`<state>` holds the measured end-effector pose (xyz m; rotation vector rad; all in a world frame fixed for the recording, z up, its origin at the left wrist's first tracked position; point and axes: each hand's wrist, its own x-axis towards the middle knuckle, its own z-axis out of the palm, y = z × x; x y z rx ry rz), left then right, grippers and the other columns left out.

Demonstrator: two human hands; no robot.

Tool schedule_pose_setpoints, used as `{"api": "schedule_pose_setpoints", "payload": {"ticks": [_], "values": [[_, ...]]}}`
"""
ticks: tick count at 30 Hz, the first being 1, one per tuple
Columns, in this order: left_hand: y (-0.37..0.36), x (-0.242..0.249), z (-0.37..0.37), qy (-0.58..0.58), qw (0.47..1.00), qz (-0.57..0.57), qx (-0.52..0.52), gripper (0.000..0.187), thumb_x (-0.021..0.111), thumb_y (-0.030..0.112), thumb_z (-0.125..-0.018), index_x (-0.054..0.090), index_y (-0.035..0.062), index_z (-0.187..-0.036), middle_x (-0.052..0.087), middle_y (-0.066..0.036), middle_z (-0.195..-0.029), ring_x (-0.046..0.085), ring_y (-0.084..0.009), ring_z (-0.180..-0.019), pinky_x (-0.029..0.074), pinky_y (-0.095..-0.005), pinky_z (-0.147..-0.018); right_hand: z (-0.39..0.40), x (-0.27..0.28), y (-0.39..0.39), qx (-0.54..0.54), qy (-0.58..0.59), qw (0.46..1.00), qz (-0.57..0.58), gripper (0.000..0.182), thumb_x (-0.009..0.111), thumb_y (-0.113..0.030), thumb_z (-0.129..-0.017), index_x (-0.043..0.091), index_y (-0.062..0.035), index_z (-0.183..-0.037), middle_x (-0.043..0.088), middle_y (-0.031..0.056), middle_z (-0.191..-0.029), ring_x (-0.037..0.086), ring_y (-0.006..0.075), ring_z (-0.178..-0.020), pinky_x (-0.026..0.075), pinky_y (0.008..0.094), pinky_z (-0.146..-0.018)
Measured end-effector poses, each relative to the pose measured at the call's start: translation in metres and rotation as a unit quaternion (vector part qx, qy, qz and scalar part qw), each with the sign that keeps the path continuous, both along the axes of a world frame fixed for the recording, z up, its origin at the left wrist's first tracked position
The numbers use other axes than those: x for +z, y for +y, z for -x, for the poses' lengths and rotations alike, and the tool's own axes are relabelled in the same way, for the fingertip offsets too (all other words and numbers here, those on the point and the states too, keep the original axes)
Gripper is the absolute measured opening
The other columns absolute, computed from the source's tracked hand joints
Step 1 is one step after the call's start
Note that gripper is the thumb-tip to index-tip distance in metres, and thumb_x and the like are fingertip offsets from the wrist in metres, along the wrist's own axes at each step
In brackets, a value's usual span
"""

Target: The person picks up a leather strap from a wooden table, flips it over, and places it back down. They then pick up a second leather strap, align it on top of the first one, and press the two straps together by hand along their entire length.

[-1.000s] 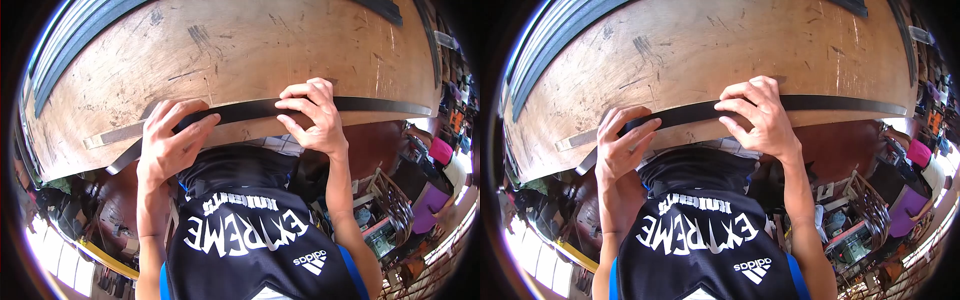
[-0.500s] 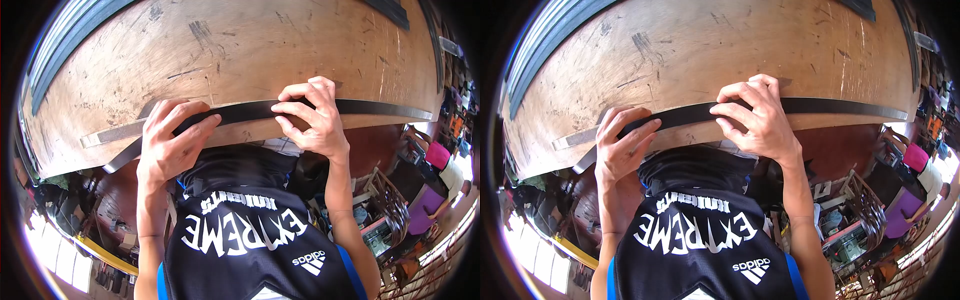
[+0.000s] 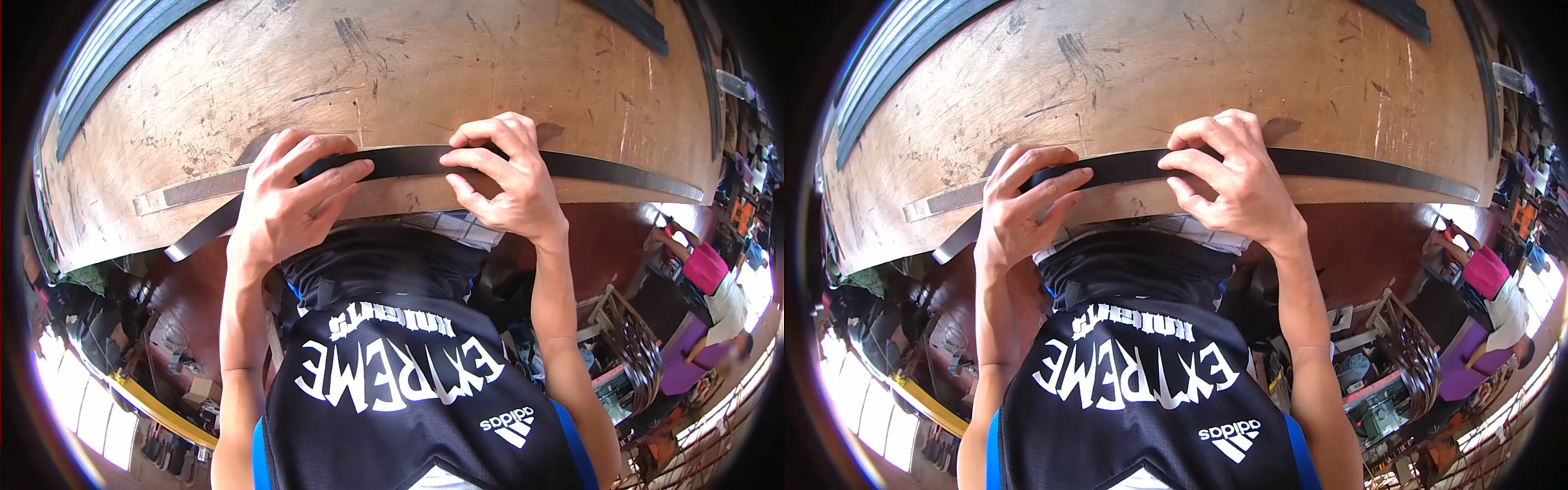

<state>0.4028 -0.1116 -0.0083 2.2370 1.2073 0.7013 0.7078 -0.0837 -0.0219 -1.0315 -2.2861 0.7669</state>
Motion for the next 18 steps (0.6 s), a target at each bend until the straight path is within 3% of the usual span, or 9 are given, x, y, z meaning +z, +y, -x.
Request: {"api": "schedule_pose_setpoints", "payload": {"ticks": [5, 7, 18], "values": [[-0.002, 0.0, -0.001, 0.001, 1.0, 0.0, 0.005, 0.045, 0.082, 0.001, -0.07, 0.082, 0.0154, -0.113, 0.073, -0.005, -0.115, 0.069, -0.0283, -0.099, 0.057, -0.0433, -0.089, 0.004, -0.003, 0.0, 0.009, 0.004, 1.0, -0.008, 0.021, 0.084, -0.008, -0.079, 0.076, -0.0127, -0.099, 0.066, -0.0007, -0.109, 0.061, 0.0238, -0.104, 0.043, 0.0467, -0.104], [-0.002, 0.001, 0.0, 0.011, 1.0, 0.009, 0.005, 0.049, 0.089, 0.001, -0.068, 0.083, 0.0177, -0.114, 0.075, -0.007, -0.117, 0.071, -0.03, -0.103, 0.059, -0.0432, -0.086, 0.003, -0.003, 0.0, 0.01, -0.001, 1.0, -0.001, 0.021, 0.084, -0.008, -0.079, 0.075, -0.0129, -0.098, 0.066, -0.0009, -0.109, 0.061, 0.0239, -0.104, 0.043, 0.0467, -0.104], [-0.001, 0.005, -0.002, 0.031, 0.999, 0.017, 0.007, 0.048, 0.09, 0.002, -0.067, 0.085, 0.0171, -0.112, 0.076, -0.007, -0.116, 0.071, -0.0304, -0.101, 0.06, -0.0428, -0.085, 0.012, 0.005, 0.001, 0.001, -0.016, 1.0, 0.006, 0.025, 0.083, -0.008, -0.076, 0.076, -0.0159, -0.098, 0.065, -0.0027, -0.108, 0.06, 0.0233, -0.1, 0.041, 0.0475, -0.103]]}}
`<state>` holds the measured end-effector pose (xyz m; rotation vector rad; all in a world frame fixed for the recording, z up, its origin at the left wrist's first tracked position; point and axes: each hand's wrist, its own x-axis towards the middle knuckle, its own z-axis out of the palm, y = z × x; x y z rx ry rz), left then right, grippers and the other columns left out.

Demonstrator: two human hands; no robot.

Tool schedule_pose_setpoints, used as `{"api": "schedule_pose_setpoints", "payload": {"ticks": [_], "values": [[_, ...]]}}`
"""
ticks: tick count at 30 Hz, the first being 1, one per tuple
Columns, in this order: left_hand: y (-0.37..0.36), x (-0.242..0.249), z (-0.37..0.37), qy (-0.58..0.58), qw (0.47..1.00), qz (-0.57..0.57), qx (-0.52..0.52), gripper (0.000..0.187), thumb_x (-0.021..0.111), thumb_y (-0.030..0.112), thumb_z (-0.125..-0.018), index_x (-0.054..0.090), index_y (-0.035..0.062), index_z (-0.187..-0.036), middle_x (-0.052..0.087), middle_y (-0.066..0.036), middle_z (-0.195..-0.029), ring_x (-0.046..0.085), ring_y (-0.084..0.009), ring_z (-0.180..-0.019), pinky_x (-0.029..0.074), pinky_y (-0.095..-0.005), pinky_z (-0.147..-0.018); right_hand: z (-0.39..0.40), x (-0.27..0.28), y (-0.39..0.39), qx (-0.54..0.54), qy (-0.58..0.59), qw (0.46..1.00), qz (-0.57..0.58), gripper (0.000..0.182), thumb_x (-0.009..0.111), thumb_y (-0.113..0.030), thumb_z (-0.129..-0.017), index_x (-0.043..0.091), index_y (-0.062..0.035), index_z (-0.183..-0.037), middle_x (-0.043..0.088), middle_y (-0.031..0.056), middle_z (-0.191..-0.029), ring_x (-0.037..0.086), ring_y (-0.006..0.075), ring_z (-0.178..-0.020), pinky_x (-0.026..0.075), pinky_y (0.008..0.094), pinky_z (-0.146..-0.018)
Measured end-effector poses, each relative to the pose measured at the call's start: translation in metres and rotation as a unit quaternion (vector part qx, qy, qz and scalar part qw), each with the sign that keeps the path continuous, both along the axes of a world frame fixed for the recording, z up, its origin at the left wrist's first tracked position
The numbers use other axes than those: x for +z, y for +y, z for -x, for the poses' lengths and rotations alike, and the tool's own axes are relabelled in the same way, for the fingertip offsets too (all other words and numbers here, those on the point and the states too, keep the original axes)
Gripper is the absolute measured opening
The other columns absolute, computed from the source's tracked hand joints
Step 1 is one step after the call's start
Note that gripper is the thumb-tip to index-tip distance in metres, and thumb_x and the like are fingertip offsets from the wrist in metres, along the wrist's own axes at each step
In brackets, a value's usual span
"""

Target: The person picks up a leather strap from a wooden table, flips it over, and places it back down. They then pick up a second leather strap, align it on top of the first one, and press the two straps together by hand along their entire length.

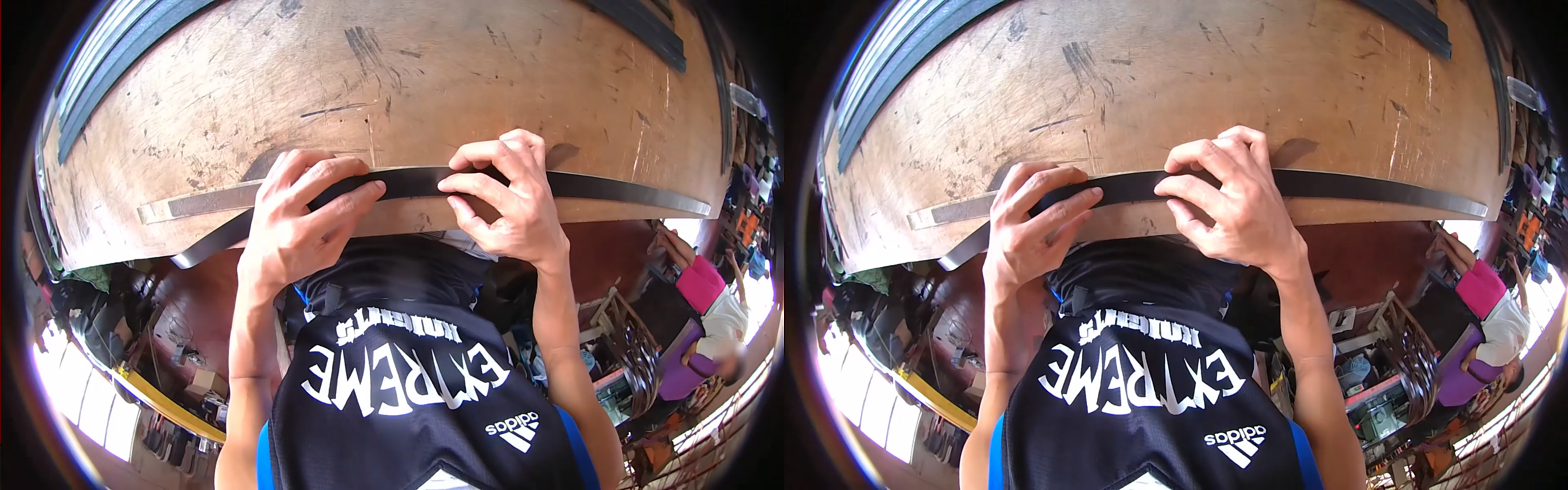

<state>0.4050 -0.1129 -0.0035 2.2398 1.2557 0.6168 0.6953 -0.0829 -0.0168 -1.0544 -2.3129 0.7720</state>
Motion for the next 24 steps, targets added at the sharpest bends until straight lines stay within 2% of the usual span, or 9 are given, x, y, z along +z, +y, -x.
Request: {"api": "schedule_pose_setpoints", "payload": {"ticks": [13, 24], "values": [[-0.002, -0.005, 0.0, -0.006, 1.0, -0.004, 0.011, 0.052, 0.087, 0.0, -0.065, 0.084, 0.0169, -0.113, 0.075, -0.006, -0.117, 0.071, -0.0304, -0.102, 0.06, -0.0429, -0.086, 0.008, -0.006, 0.001, 0.018, -0.004, 1.0, 0.006, 0.024, 0.083, -0.01, -0.077, 0.076, -0.0155, -0.099, 0.065, -0.0028, -0.108, 0.059, 0.0234, -0.1, 0.041, 0.0469, -0.103], [-0.005, -0.012, 0.001, -0.017, 0.999, -0.028, 0.013, 0.045, 0.085, 0.001, -0.071, 0.083, 0.0156, -0.113, 0.075, -0.006, -0.118, 0.069, -0.0294, -0.104, 0.058, -0.0427, -0.089, 0.008, -0.008, 0.001, 0.021, -0.001, 1.0, -0.015, 0.023, 0.083, -0.01, -0.078, 0.075, -0.0152, -0.099, 0.064, -0.0024, -0.109, 0.059, 0.0236, -0.102, 0.04, 0.0466, -0.105]]}}
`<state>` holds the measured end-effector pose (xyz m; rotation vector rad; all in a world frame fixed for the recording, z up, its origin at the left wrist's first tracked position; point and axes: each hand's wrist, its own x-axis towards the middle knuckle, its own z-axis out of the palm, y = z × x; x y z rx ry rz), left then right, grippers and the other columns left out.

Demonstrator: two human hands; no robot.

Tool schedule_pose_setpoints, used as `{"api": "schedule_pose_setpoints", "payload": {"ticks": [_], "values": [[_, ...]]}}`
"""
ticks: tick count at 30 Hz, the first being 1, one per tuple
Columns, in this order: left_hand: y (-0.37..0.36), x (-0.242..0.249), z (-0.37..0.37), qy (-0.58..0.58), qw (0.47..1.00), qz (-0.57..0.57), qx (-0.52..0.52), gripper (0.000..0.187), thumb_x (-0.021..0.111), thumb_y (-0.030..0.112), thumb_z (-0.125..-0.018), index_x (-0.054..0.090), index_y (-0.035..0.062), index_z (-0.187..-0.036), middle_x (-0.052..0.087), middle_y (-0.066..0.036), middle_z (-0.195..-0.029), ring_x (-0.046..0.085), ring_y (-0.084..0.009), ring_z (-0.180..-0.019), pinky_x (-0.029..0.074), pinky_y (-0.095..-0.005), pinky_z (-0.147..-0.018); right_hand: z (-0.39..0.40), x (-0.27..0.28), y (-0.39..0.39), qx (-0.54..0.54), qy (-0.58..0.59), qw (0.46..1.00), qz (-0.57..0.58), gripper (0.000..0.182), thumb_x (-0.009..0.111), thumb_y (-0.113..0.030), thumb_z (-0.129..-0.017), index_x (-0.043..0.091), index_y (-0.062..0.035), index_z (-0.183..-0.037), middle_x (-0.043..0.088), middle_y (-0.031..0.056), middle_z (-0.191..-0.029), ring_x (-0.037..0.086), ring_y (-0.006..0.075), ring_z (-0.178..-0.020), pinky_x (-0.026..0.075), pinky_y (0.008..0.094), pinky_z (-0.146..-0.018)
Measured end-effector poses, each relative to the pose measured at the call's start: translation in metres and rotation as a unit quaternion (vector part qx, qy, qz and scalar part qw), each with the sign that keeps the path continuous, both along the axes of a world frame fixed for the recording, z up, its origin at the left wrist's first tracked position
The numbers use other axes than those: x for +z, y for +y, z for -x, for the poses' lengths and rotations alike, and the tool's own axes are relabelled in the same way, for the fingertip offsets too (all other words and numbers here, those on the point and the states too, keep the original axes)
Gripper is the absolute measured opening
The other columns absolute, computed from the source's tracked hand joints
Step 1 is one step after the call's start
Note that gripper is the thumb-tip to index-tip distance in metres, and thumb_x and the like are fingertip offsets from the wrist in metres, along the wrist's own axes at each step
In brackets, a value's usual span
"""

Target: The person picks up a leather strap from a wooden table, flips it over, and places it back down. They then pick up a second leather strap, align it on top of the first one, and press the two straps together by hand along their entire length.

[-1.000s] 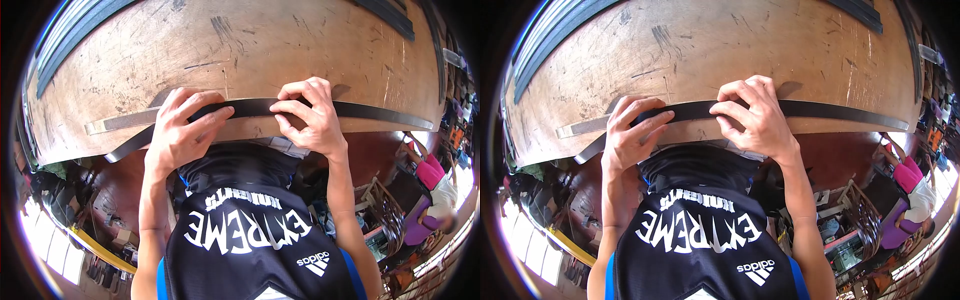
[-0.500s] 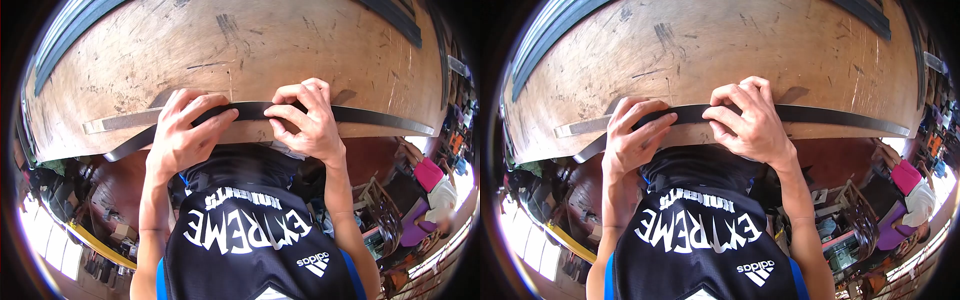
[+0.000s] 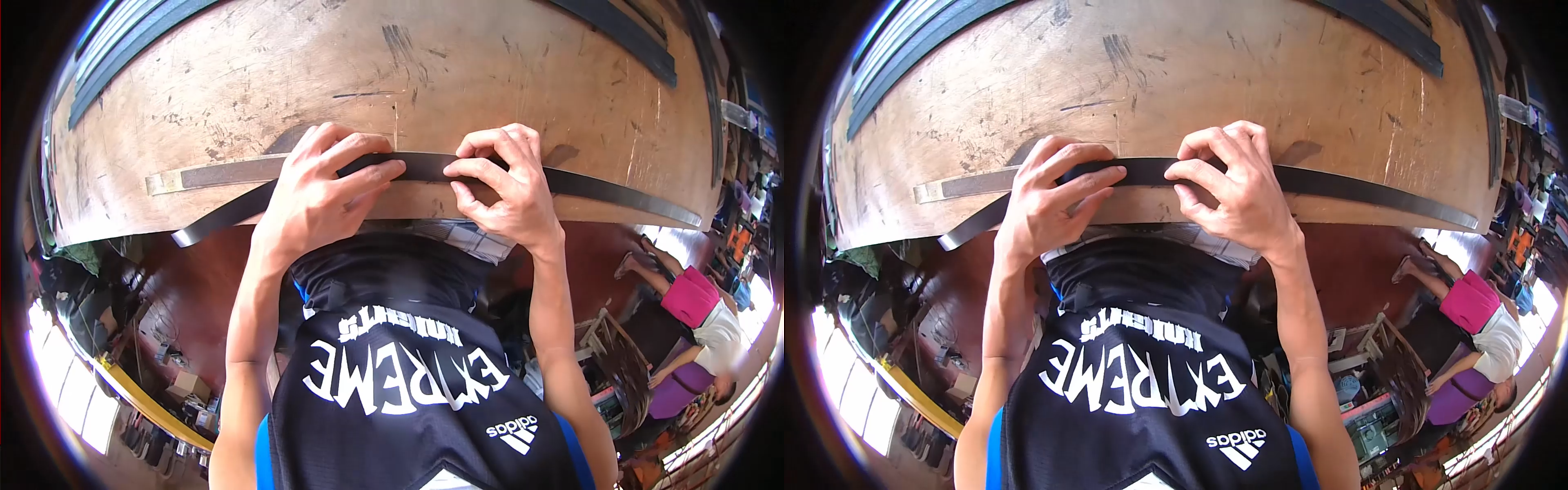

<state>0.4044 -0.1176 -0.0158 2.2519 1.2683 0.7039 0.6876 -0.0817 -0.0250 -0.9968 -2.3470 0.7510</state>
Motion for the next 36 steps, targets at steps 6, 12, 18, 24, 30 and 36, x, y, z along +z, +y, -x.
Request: {"api": "schedule_pose_setpoints", "payload": {"ticks": [6, 12, 18, 24, 30, 36], "values": [[0.0, 0.0, -0.001, -0.003, 1.0, 0.002, 0.001, 0.044, 0.085, 0.002, -0.071, 0.084, 0.0158, -0.112, 0.075, -0.006, -0.117, 0.069, -0.0293, -0.104, 0.059, -0.0428, -0.09, 0.013, 0.004, -0.004, 0.0, 0.006, 1.0, 0.006, 0.022, 0.083, -0.01, -0.079, 0.076, -0.0142, -0.1, 0.065, -0.001, -0.111, 0.059, 0.0243, -0.105, 0.039, 0.0475, -0.107], [0.0, 0.002, -0.001, 0.002, 1.0, 0.016, 0.003, 0.047, 0.085, 0.001, -0.068, 0.084, 0.016, -0.113, 0.075, -0.006, -0.118, 0.069, -0.03, -0.104, 0.059, -0.0436, -0.091, 0.023, -0.001, -0.005, -0.008, 0.007, 1.0, 0.003, 0.022, 0.084, -0.01, -0.078, 0.075, -0.0147, -0.099, 0.065, -0.0021, -0.109, 0.059, 0.0239, -0.103, 0.041, 0.0474, -0.105], [0.0, 0.003, -0.002, 0.006, 1.0, 0.021, 0.003, 0.049, 0.085, 0.002, -0.066, 0.084, 0.0166, -0.113, 0.076, -0.005, -0.119, 0.069, -0.03, -0.102, 0.059, -0.0431, -0.089, 0.024, 0.001, -0.005, -0.011, -0.002, 1.0, 0.001, 0.025, 0.083, -0.01, -0.077, 0.075, -0.0158, -0.1, 0.065, -0.0028, -0.11, 0.059, 0.0235, -0.104, 0.04, 0.0476, -0.103], [0.001, 0.004, -0.003, 0.01, 1.0, 0.029, 0.005, 0.05, 0.084, 0.002, -0.066, 0.084, 0.0164, -0.114, 0.075, -0.005, -0.118, 0.069, -0.0304, -0.101, 0.059, -0.0429, -0.087, 0.031, 0.001, -0.008, -0.014, -0.008, 1.0, -0.015, 0.026, 0.081, -0.01, -0.079, 0.075, -0.0139, -0.104, 0.065, -0.0012, -0.115, 0.058, 0.0247, -0.109, 0.041, 0.0509, -0.105], [0.002, 0.003, -0.001, -0.001, 1.0, 0.017, -0.005, 0.049, 0.087, 0.0, -0.066, 0.082, 0.0122, -0.114, 0.075, -0.007, -0.118, 0.069, -0.0321, -0.102, 0.059, -0.0437, -0.087, 0.058, 0.014, -0.062, -0.094, -0.059, 0.993, 0.026, 0.049, 0.079, -0.02, -0.09, 0.069, -0.0011, -0.134, 0.055, 0.0158, -0.16, 0.05, 0.0349, -0.148, 0.035, 0.0583, -0.126], [0.0, -0.004, -0.003, -0.014, 1.0, -0.007, 0.012, 0.041, 0.086, 0.004, -0.071, 0.081, 0.0114, -0.111, 0.074, -0.003, -0.117, 0.068, -0.0287, -0.102, 0.055, -0.043, -0.089, 0.056, -0.007, -0.073, -0.124, -0.166, 0.978, 0.017, 0.095, 0.071, -0.058, -0.09, 0.04, -0.0124, -0.168, 0.036, 0.0073, -0.175, 0.029, 0.0309, -0.163, 0.018, 0.0522, -0.135]]}}
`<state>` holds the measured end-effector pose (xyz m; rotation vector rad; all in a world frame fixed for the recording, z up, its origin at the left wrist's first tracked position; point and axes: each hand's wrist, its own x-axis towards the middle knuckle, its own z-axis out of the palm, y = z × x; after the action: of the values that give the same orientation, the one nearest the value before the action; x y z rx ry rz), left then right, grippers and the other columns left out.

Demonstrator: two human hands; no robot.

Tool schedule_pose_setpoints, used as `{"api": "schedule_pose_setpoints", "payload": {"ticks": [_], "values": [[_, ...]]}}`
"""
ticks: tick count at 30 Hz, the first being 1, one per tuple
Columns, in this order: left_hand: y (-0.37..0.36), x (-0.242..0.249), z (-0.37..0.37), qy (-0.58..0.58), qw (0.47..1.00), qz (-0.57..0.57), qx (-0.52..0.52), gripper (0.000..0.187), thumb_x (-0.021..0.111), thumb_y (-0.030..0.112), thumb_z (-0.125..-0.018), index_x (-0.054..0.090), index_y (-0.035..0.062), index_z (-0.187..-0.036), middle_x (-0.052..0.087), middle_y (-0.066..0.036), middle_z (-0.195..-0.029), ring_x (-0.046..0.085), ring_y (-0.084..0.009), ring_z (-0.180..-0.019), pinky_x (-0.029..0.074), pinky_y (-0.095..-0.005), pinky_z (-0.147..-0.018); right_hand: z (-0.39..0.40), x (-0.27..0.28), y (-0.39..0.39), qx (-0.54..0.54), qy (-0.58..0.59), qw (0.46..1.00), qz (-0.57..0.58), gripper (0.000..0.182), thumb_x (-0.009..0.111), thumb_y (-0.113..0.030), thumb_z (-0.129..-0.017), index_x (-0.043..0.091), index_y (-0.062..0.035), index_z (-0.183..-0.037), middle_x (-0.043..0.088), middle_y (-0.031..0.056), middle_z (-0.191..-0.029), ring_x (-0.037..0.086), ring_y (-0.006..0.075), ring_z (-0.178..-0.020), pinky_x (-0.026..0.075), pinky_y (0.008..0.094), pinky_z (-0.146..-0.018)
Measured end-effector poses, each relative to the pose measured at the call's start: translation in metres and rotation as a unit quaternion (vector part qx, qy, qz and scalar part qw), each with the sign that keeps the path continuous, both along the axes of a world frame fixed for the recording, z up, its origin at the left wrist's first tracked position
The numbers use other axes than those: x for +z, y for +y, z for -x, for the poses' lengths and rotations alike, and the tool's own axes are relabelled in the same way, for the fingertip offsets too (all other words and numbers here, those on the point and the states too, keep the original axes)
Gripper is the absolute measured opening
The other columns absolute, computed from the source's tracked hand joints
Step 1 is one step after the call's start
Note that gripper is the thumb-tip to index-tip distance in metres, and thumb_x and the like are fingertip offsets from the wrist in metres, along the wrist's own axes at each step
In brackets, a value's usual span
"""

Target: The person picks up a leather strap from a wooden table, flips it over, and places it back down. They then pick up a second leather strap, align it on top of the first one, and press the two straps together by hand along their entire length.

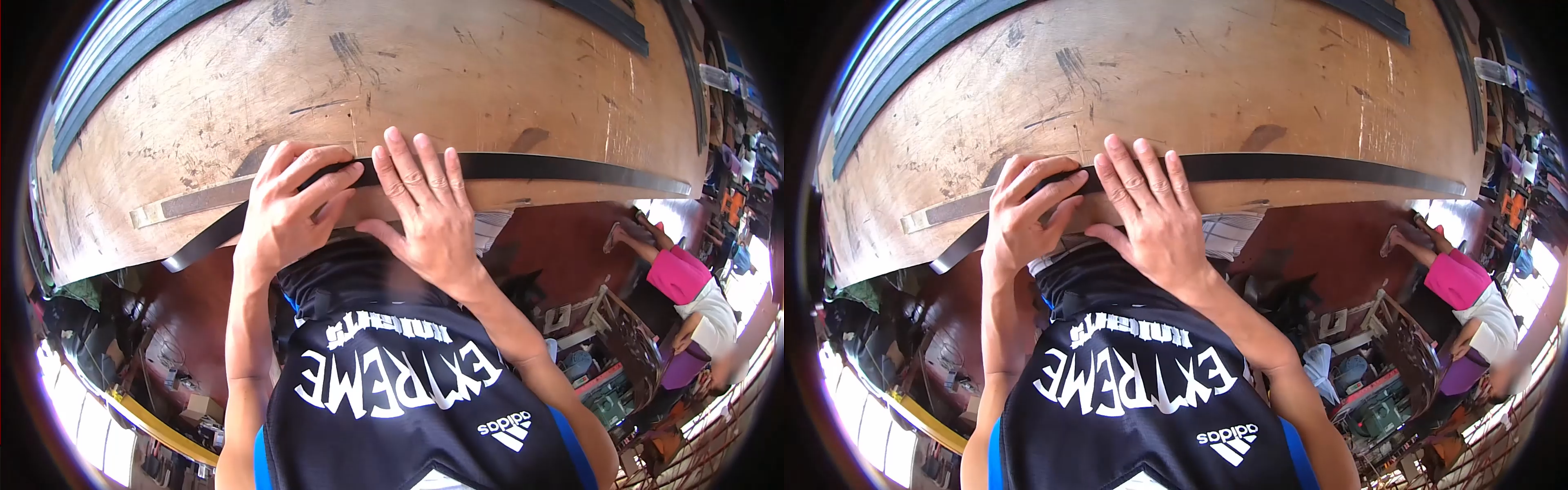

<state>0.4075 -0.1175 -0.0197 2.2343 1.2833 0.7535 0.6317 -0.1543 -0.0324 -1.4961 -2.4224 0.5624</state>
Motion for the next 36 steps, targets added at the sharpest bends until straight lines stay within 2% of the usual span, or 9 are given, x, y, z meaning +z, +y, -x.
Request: {"api": "schedule_pose_setpoints", "payload": {"ticks": [3, 6, 16, 19, 22, 27, 30, 33, 36], "values": [[0.001, 0.001, 0.001, -0.003, 1.0, 0.004, -0.004, 0.036, 0.086, 0.005, -0.075, 0.081, 0.0116, -0.111, 0.075, -0.003, -0.117, 0.068, -0.0283, -0.102, 0.056, -0.0416, -0.092, -0.022, -0.004, 0.0, -0.032, -0.018, 0.999, -0.027, 0.087, 0.063, -0.068, -0.094, 0.042, -0.0267, -0.168, 0.033, 0.0015, -0.177, 0.027, 0.0313, -0.164, 0.017, 0.052, -0.134], [0.001, 0.0, 0.001, 0.008, 1.0, -0.007, -0.005, 0.034, 0.086, 0.005, -0.076, 0.081, 0.0115, -0.11, 0.075, -0.003, -0.117, 0.068, -0.0276, -0.102, 0.056, -0.0417, -0.093, -0.058, -0.005, 0.001, -0.076, -0.033, 0.996, -0.042, 0.076, 0.058, -0.069, -0.098, 0.051, -0.0312, -0.163, 0.036, 0.0027, -0.176, 0.029, 0.0344, -0.163, 0.017, 0.0575, -0.133], [-0.008, 0.007, 0.008, 0.029, 0.999, -0.028, -0.015, 0.051, 0.079, -0.004, -0.078, 0.078, 0.0132, -0.125, 0.074, -0.008, -0.116, 0.07, -0.0302, -0.103, 0.058, -0.044, -0.093, -0.134, -0.011, 0.004, -0.093, -0.025, 0.993, -0.075, 0.064, 0.052, -0.064, -0.104, 0.056, -0.0326, -0.16, 0.037, 0.0043, -0.175, 0.029, 0.0418, -0.162, 0.017, 0.0633, -0.131], [-0.014, 0.021, 0.012, 0.006, 1.0, 0.017, 0.014, 0.058, 0.07, -0.014, -0.077, 0.077, 0.0127, -0.129, 0.074, -0.01, -0.117, 0.074, -0.0321, -0.098, 0.062, -0.0412, -0.081, -0.137, -0.007, 0.009, -0.077, -0.034, 0.994, -0.068, 0.06, 0.053, -0.059, -0.105, 0.056, -0.0334, -0.16, 0.035, 0.003, -0.176, 0.031, 0.0433, -0.161, 0.021, 0.0645, -0.13], [-0.014, 0.035, 0.015, 0.002, 1.0, 0.017, 0.012, 0.059, 0.07, -0.015, -0.078, 0.077, 0.0127, -0.13, 0.074, -0.01, -0.117, 0.075, -0.031, -0.097, 0.063, -0.0394, -0.079, -0.138, -0.009, 0.012, -0.077, -0.031, 0.994, -0.069, 0.056, 0.053, -0.055, -0.107, 0.055, -0.0343, -0.159, 0.034, 0.0027, -0.176, 0.031, 0.044, -0.16, 0.022, 0.0644, -0.129], [-0.013, 0.045, 0.018, -0.015, 0.997, 0.08, 0.009, 0.038, 0.083, -0.001, -0.084, 0.081, 0.0124, -0.12, 0.074, -0.008, -0.114, 0.076, -0.0279, -0.093, 0.062, -0.0374, -0.079, -0.144, -0.011, 0.011, -0.078, -0.007, 0.994, -0.08, 0.058, 0.054, -0.051, -0.108, 0.053, -0.0283, -0.162, 0.037, 0.0033, -0.175, 0.032, 0.0403, -0.161, 0.024, 0.0623, -0.129], [-0.012, 0.043, 0.015, -0.001, 0.998, 0.068, 0.013, 0.033, 0.087, 0.006, -0.085, 0.083, 0.0123, -0.117, 0.075, -0.008, -0.114, 0.076, -0.0262, -0.091, 0.062, -0.0372, -0.079, -0.144, -0.007, 0.012, -0.098, -0.042, 0.988, -0.111, 0.055, 0.063, -0.041, -0.107, 0.059, -0.0206, -0.157, 0.046, 0.0048, -0.17, 0.042, 0.037, -0.156, 0.027, 0.0592, -0.129], [-0.011, 0.044, 0.014, 0.011, 0.998, 0.062, 0.013, 0.034, 0.086, 0.004, -0.085, 0.083, 0.0116, -0.118, 0.075, -0.009, -0.114, 0.076, -0.0269, -0.094, 0.062, -0.037, -0.08, -0.118, 0.01, 0.018, -0.058, 0.047, 0.987, -0.145, 0.043, 0.08, -0.016, -0.093, 0.075, -0.0116, -0.135, 0.068, 0.0049, -0.148, 0.062, 0.028, -0.135, 0.037, 0.0514, -0.124], [-0.008, 0.043, 0.014, -0.003, 0.998, 0.055, 0.008, 0.033, 0.086, 0.003, -0.085, 0.083, 0.0099, -0.117, 0.076, -0.01, -0.113, 0.076, -0.0283, -0.098, 0.062, -0.037, -0.082, -0.087, 0.015, 0.036, 0.023, 0.143, 0.984, -0.102, 0.04, 0.083, -0.015, -0.087, 0.076, -0.0114, -0.127, 0.072, 0.0033, -0.13, 0.065, 0.0268, -0.117, 0.046, 0.0468, -0.11]]}}
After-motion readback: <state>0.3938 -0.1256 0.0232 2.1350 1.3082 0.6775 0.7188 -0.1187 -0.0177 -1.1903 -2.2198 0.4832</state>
